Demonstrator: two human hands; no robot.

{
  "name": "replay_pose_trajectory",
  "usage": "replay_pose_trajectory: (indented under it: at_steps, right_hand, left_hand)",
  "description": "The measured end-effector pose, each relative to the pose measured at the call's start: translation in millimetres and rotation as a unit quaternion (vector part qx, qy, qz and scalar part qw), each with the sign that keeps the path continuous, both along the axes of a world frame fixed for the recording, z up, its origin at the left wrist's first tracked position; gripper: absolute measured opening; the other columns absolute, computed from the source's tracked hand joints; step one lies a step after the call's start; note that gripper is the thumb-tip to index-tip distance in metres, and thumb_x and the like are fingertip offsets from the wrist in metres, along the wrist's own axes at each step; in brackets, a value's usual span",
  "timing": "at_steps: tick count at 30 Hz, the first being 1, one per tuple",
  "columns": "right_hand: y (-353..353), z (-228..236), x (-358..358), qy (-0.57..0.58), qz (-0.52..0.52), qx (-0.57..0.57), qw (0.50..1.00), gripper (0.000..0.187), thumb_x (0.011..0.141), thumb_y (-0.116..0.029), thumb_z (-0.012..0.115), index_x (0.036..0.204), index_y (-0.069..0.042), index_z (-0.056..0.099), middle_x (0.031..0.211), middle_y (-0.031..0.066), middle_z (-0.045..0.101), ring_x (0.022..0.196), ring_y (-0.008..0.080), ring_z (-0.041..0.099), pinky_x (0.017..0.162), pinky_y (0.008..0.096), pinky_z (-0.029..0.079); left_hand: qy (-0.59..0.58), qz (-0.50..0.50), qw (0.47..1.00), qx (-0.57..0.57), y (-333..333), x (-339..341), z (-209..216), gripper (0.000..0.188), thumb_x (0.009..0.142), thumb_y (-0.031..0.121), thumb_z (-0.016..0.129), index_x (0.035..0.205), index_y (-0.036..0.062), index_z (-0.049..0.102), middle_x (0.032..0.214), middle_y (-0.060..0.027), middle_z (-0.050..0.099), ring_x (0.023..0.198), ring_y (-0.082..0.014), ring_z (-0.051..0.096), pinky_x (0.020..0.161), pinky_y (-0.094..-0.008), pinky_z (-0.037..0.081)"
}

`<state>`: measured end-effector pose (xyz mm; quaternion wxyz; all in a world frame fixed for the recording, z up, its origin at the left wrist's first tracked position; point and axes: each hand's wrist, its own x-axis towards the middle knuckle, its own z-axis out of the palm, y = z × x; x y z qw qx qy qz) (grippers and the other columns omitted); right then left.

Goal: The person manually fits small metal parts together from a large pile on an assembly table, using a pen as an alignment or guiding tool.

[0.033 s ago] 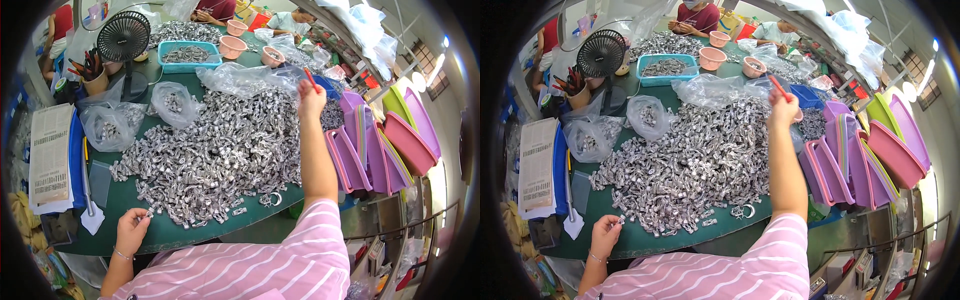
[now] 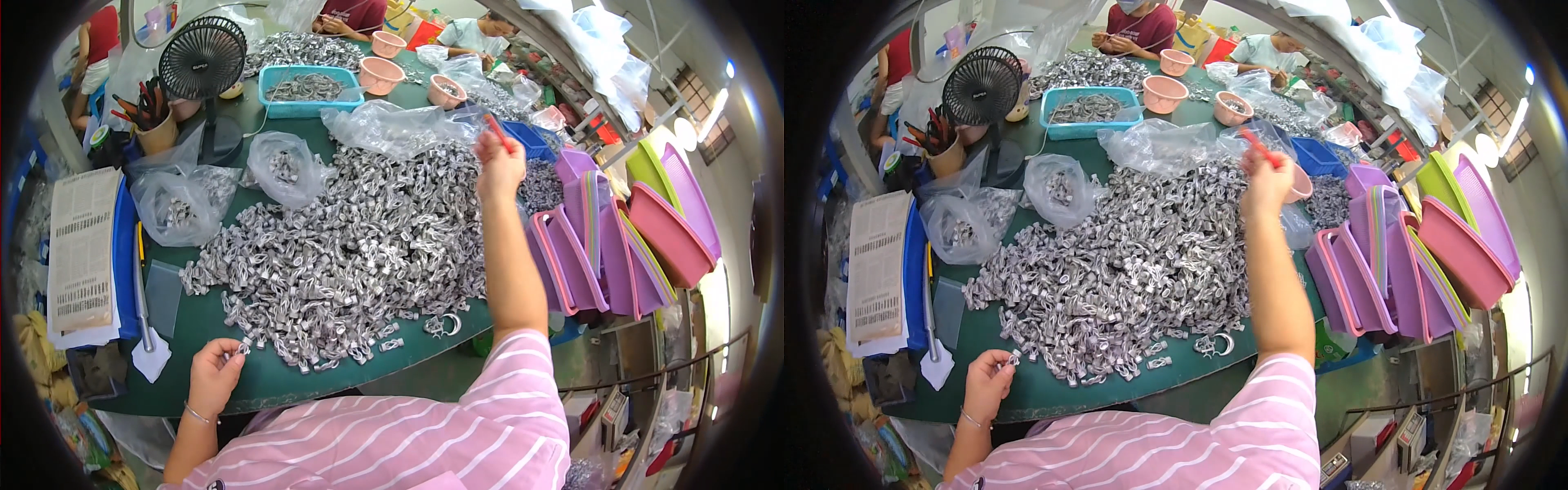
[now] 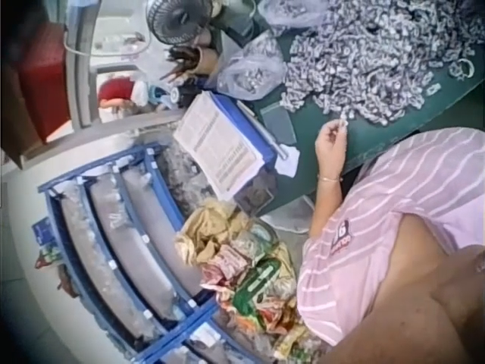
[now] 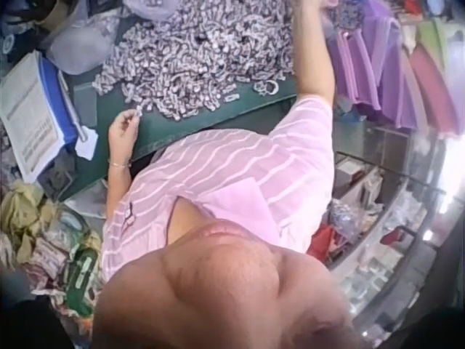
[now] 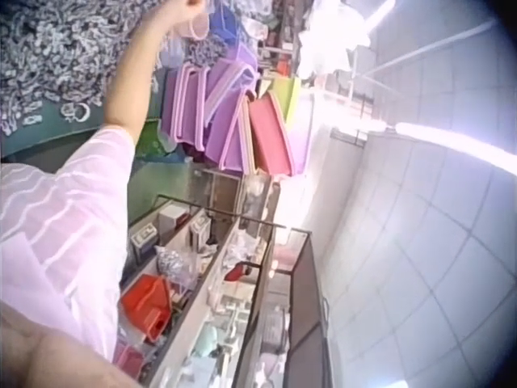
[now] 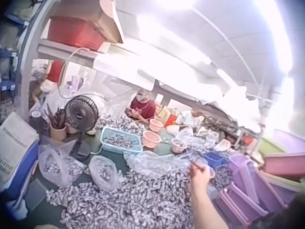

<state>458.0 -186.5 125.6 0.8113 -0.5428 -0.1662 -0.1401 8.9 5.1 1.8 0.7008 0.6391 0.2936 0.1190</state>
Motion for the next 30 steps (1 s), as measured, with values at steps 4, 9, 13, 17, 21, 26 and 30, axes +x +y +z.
replay_pose_trajectory:
  at_steps: [4, 9, 13, 17, 21, 26, 30]
  right_hand:
    - [59.3, -29.2, -141.1, -0.020, 0.309, -0.134, 0.941, 0.013, 0.080, 0.003, 0.053, 0.082, -0.004, 0.043, 0.081, 0.0105, 0.058, 0.065, 0.0155, 0.058, 0.054, 0.0250, 0.049]
    - [72.8, -65.3, -265.5, 0.068, 0.524, -0.207, 0.824, 0.011, 0.083, -0.001, 0.053, 0.084, -0.003, 0.042, 0.098, 0.0111, 0.055, 0.074, 0.0114, 0.057, 0.066, 0.0252, 0.047]
    - [83.9, -79.1, -300.4, 0.163, 0.567, -0.160, 0.791, 0.013, 0.082, 0.000, 0.054, 0.082, -0.003, 0.042, 0.091, 0.0119, 0.057, 0.069, 0.0093, 0.055, 0.062, 0.0220, 0.048]
    - [89.5, -85.4, -310.5, 0.180, 0.586, -0.122, 0.780, 0.017, 0.080, 0.005, 0.055, 0.079, -0.004, 0.041, 0.088, 0.0144, 0.058, 0.064, 0.0103, 0.057, 0.056, 0.0208, 0.049]
    - [85.7, -103.9, -309.4, 0.191, 0.591, -0.023, 0.783, 0.019, 0.079, 0.008, 0.055, 0.077, -0.005, 0.040, 0.088, 0.0159, 0.057, 0.066, 0.0144, 0.060, 0.060, 0.0243, 0.052]
    - [80.1, -125.2, -311.3, 0.126, 0.608, -0.044, 0.783, 0.025, 0.075, 0.012, 0.057, 0.076, -0.005, 0.039, 0.095, 0.0174, 0.054, 0.084, 0.0188, 0.057, 0.073, 0.0285, 0.050]
    - [76.6, -126.8, -319.4, -0.012, 0.517, -0.082, 0.852, 0.030, 0.071, 0.011, 0.062, 0.079, -0.005, 0.038, 0.098, 0.0204, 0.054, 0.079, 0.0160, 0.057, 0.068, 0.0251, 0.049]
  left_hand:
    - [-0.052, 0.016, 0.991, -0.118, -1.1, -2.5, 14.1, 0.015, 0.081, 0.003, 0.056, 0.095, 0.0008, 0.051, 0.071, -0.0004, 0.052, 0.046, -0.0023, 0.038, 0.039, -0.0164, 0.027]
    - [-0.088, -0.002, 0.986, -0.144, -9.7, 8.8, 29.5, 0.018, 0.083, 0.007, 0.055, 0.099, 0.0033, 0.049, 0.074, -0.0029, 0.053, 0.047, -0.0026, 0.035, 0.040, -0.0161, 0.025]
    - [-0.094, -0.028, 0.980, -0.171, -6.9, -3.0, 36.4, 0.016, 0.085, 0.011, 0.055, 0.097, 0.0014, 0.052, 0.074, 0.0003, 0.054, 0.049, -0.0006, 0.036, 0.040, -0.0158, 0.024]
    - [-0.126, 0.010, 0.981, -0.145, -5.7, -10.0, 33.5, 0.018, 0.079, 0.003, 0.061, 0.095, 0.0007, 0.054, 0.078, 0.0001, 0.055, 0.063, -0.0019, 0.047, 0.050, -0.0146, 0.035]
    - [-0.160, 0.023, 0.980, -0.118, -5.1, -13.4, 22.0, 0.028, 0.069, -0.005, 0.067, 0.094, 0.0013, 0.056, 0.083, -0.0005, 0.055, 0.074, -0.0035, 0.049, 0.063, -0.0168, 0.039]
    - [-0.201, 0.016, 0.979, 0.038, -5.7, -12.2, 26.4, 0.026, 0.067, -0.006, 0.069, 0.091, 0.0000, 0.060, 0.081, -0.0031, 0.055, 0.068, -0.0063, 0.048, 0.060, -0.0194, 0.037]
    - [-0.207, 0.049, 0.977, 0.019, -8.6, -14.9, 21.1, 0.022, 0.073, -0.004, 0.064, 0.094, -0.0005, 0.060, 0.082, -0.0030, 0.055, 0.066, -0.0056, 0.047, 0.058, -0.0183, 0.036]
